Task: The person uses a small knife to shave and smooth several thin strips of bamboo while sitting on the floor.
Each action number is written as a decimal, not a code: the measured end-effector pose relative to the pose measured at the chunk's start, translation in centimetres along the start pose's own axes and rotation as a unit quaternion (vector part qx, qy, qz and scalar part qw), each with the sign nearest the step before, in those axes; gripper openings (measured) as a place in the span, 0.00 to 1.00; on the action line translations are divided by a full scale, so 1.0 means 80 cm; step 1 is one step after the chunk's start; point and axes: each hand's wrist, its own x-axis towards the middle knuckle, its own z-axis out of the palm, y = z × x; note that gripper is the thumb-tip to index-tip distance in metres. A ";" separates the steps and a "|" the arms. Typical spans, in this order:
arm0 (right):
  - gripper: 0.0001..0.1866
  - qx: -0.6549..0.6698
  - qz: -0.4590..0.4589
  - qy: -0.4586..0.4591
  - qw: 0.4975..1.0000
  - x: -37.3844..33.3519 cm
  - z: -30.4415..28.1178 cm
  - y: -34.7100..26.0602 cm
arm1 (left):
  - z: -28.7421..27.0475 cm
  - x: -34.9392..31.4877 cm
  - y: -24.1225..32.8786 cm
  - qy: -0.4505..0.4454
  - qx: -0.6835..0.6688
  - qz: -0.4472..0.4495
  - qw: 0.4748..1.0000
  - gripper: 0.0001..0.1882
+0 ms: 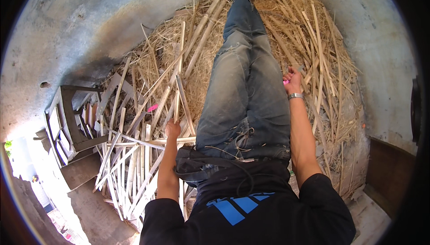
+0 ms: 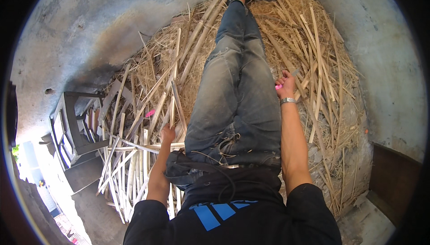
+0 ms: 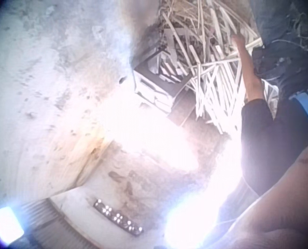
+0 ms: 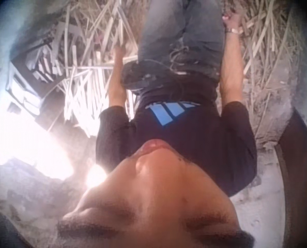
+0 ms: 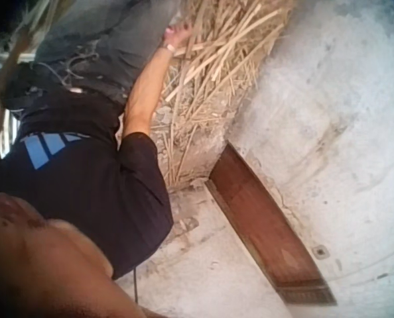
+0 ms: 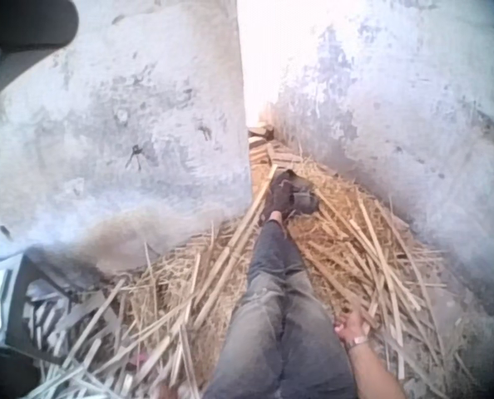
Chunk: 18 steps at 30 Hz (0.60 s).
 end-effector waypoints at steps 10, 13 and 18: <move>0.09 -0.005 -0.005 0.000 1.000 0.011 -0.022 0.003 | -0.025 -0.041 -0.024 0.266 0.027 0.101 0.958 0.23; 0.08 -0.011 -0.002 -0.009 1.000 0.011 -0.019 0.005 | -0.028 -0.092 -0.064 0.333 0.088 0.019 0.939 0.35; 0.09 -0.022 0.007 -0.027 0.999 0.017 -0.015 0.010 | 0.029 -0.190 -0.175 0.213 0.101 0.026 0.971 0.44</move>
